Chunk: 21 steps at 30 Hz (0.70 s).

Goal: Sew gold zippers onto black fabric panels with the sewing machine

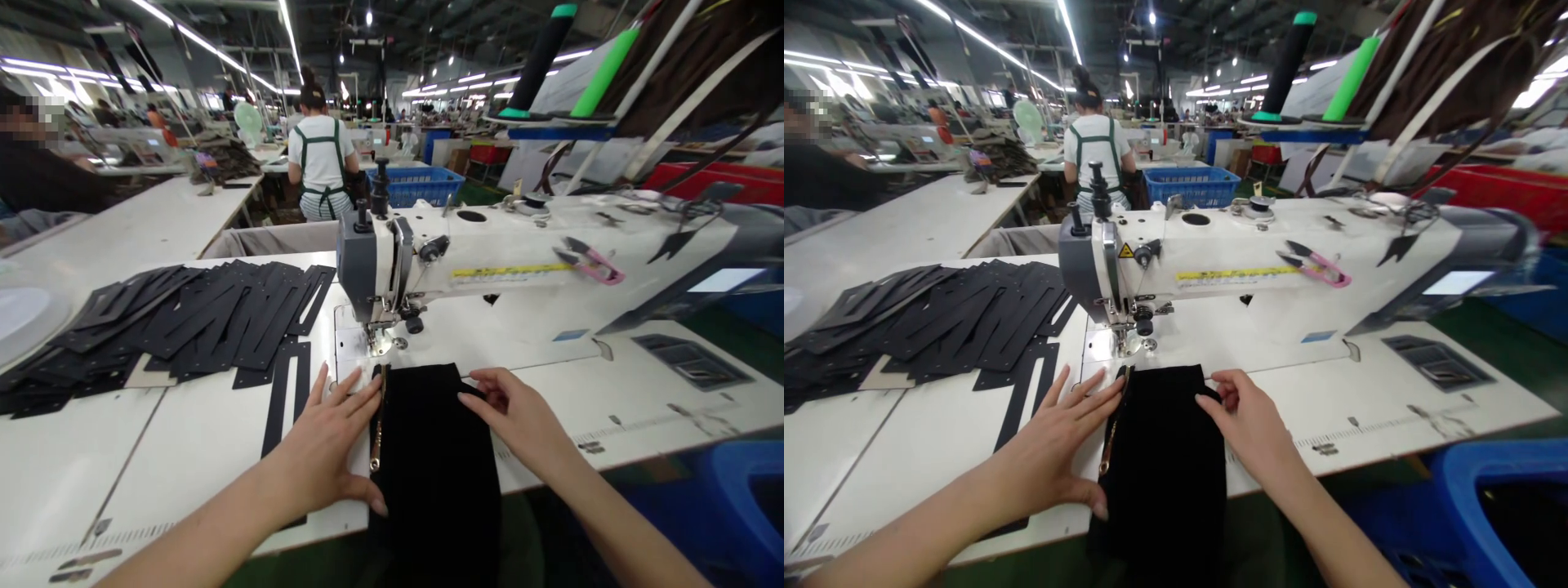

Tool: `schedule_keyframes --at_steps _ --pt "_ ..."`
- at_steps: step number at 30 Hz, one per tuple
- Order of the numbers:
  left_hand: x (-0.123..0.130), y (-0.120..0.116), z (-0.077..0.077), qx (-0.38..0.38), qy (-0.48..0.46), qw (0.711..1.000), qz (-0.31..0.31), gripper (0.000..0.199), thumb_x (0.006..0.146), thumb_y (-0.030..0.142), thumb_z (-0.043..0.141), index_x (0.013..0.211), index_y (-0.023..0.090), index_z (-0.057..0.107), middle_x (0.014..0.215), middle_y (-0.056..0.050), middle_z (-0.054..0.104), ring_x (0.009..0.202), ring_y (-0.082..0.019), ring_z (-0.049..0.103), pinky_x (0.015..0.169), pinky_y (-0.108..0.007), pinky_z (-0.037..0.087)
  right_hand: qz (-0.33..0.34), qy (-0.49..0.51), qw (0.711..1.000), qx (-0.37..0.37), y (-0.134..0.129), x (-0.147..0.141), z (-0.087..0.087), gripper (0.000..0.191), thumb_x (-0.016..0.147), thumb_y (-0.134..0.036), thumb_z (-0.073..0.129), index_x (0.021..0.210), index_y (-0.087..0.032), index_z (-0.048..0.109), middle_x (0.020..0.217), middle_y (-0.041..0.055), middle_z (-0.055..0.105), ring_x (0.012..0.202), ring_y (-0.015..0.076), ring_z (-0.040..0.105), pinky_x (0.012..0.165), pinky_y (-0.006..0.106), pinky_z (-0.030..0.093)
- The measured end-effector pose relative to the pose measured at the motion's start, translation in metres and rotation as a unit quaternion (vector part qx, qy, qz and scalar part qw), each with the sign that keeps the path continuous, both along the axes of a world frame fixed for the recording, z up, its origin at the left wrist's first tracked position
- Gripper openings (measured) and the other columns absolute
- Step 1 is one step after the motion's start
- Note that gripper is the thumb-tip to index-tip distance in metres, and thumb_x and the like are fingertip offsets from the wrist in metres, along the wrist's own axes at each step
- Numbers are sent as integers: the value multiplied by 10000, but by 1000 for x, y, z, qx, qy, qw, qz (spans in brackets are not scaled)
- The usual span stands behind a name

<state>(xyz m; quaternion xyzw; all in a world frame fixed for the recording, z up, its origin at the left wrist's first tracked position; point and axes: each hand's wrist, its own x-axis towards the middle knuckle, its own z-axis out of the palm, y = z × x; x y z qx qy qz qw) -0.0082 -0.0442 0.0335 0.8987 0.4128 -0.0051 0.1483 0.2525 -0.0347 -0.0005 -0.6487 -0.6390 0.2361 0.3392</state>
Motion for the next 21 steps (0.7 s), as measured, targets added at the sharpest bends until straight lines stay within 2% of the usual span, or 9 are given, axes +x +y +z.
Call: schedule_keyframes --at_steps 2,4,6,9,12,15,18,20,21 --pt "2 4 -1 23 9 1000 -1 1055 579 801 450 1374 141 238 1430 -137 240 1320 -357 138 1029 -595 -48 2 16 1000 7 2 -5 6 284 732 -458 562 823 -189 566 723 35 617 651 187 579 622 320 469" --pt "4 9 -1 47 18 999 2 1085 551 825 433 1360 119 277 1423 -150 254 1315 -371 146 1033 -586 -49 -24 -1 998 55 10 -11 9 246 775 -439 531 806 -196 541 730 35 619 648 181 580 611 300 454" --pt "7 14 -2 67 28 997 13 1108 520 847 422 1334 101 334 1408 -162 285 1309 -385 154 1035 -579 -54 -41 -58 992 105 24 -15 6 219 828 -409 476 825 -193 507 728 38 614 637 185 580 591 292 434" --pt "13 20 -1 83 49 995 32 1103 501 848 438 1297 85 399 1392 -178 314 1302 -397 168 1041 -570 -48 -5 -195 973 122 45 -12 -3 196 884 -347 402 881 -171 491 736 53 617 618 202 584 539 286 400" --pt "19 24 0 87 76 993 31 1112 503 839 454 1288 53 404 1388 -203 309 1296 -412 168 1036 -589 -16 12 -347 929 124 56 -9 -1 203 899 -297 402 978 -148 515 814 81 629 608 210 581 489 281 375" --pt "20 24 0 100 93 990 23 1109 526 839 429 1289 35 393 1393 -215 293 1298 -412 159 1033 -595 10 21 -450 876 174 47 -22 14 249 878 -169 413 1082 -90 531 963 166 611 793 273 585 592 351 439" --pt "19 23 -1 112 97 989 17 1096 532 837 426 1292 48 391 1390 -212 304 1298 -401 174 1040 -580 29 147 -414 865 241 29 -43 19 331 886 -155 384 1183 -68 499 1226 180 509 1129 286 457 896 437 396" --pt "18 23 -2 117 95 988 19 1083 540 829 434 1294 52 388 1386 -209 315 1296 -399 186 1041 -576 40 261 -369 864 222 22 -50 12 401 910 -243 349 1272 -90 427 1339 125 418 1260 234 326 1025 434 289" --pt "18 22 -2 117 94 988 21 1081 545 827 434 1294 49 386 1387 -209 314 1295 -400 187 1041 -576 42 285 -356 868 197 21 -49 6 444 915 -288 333 1312 -94 375 1374 112 372 1290 220 278 1049 439 251"
